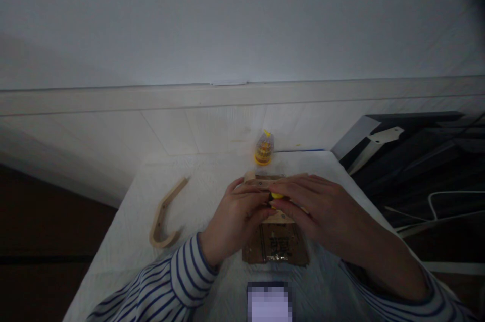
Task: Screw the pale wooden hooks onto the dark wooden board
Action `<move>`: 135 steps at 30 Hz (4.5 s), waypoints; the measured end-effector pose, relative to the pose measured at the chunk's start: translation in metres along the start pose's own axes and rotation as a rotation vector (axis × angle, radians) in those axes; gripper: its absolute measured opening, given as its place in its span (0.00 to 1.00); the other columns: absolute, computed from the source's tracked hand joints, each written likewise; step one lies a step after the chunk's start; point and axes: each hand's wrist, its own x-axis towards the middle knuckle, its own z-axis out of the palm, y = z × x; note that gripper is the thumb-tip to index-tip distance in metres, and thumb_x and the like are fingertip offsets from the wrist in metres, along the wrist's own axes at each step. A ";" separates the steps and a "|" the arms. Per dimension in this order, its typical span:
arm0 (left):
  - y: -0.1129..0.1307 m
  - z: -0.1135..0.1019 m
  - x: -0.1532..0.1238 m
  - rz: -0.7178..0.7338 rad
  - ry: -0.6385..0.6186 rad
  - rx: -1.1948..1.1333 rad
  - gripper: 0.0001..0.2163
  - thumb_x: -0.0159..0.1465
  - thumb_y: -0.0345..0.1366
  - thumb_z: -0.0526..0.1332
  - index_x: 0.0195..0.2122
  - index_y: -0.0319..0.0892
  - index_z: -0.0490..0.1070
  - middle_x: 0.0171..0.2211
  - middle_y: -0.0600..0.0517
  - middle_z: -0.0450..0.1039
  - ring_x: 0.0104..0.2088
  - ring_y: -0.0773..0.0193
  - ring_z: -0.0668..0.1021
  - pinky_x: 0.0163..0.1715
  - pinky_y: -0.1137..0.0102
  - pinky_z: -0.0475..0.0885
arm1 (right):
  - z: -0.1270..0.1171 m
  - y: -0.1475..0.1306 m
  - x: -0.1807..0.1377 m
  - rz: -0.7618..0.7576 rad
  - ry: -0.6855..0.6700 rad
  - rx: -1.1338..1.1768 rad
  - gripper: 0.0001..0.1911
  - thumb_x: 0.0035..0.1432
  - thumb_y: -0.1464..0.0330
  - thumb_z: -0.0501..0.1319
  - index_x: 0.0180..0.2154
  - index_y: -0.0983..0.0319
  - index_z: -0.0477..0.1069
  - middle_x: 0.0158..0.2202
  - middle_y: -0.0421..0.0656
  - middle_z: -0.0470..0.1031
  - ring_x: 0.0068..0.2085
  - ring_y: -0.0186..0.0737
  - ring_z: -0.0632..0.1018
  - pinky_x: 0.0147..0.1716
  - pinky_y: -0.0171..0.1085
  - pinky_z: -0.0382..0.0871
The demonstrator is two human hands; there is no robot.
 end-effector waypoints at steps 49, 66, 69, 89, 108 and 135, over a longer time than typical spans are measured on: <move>0.001 0.000 0.001 -0.040 0.028 -0.021 0.07 0.60 0.31 0.61 0.40 0.43 0.72 0.42 0.51 0.76 0.45 0.61 0.74 0.55 0.56 0.55 | 0.004 0.000 0.000 -0.037 0.008 -0.059 0.12 0.63 0.72 0.52 0.47 0.64 0.66 0.47 0.46 0.74 0.47 0.40 0.74 0.46 0.45 0.68; -0.001 -0.001 0.000 0.004 -0.033 -0.021 0.08 0.64 0.32 0.56 0.43 0.45 0.71 0.45 0.52 0.74 0.47 0.62 0.73 0.55 0.57 0.55 | 0.004 -0.001 -0.001 -0.004 0.018 -0.076 0.09 0.62 0.69 0.53 0.44 0.63 0.67 0.45 0.46 0.75 0.44 0.42 0.76 0.42 0.46 0.69; -0.001 -0.001 -0.001 0.011 -0.021 -0.005 0.07 0.64 0.33 0.57 0.42 0.44 0.71 0.43 0.52 0.75 0.46 0.62 0.73 0.55 0.58 0.56 | 0.004 -0.002 0.000 -0.003 0.019 -0.078 0.09 0.62 0.69 0.54 0.43 0.63 0.67 0.46 0.46 0.75 0.44 0.42 0.76 0.43 0.45 0.69; 0.002 -0.002 0.000 0.005 0.008 0.010 0.08 0.63 0.37 0.58 0.43 0.46 0.72 0.42 0.51 0.76 0.46 0.61 0.74 0.56 0.56 0.55 | -0.002 -0.005 -0.001 0.012 -0.024 -0.036 0.16 0.61 0.70 0.54 0.52 0.63 0.62 0.52 0.46 0.71 0.51 0.40 0.71 0.48 0.44 0.67; 0.001 -0.002 0.000 -0.006 -0.071 -0.044 0.07 0.64 0.32 0.56 0.41 0.44 0.72 0.43 0.52 0.74 0.48 0.62 0.72 0.56 0.57 0.54 | 0.000 -0.004 -0.001 0.011 0.021 -0.080 0.10 0.62 0.70 0.52 0.44 0.62 0.68 0.45 0.46 0.75 0.43 0.42 0.76 0.42 0.45 0.70; 0.005 -0.003 0.001 -0.042 0.011 -0.037 0.05 0.61 0.34 0.60 0.38 0.44 0.73 0.42 0.51 0.76 0.46 0.60 0.74 0.55 0.56 0.56 | 0.002 -0.006 -0.001 -0.035 0.000 -0.012 0.14 0.62 0.72 0.51 0.50 0.63 0.64 0.51 0.48 0.71 0.52 0.41 0.71 0.49 0.46 0.67</move>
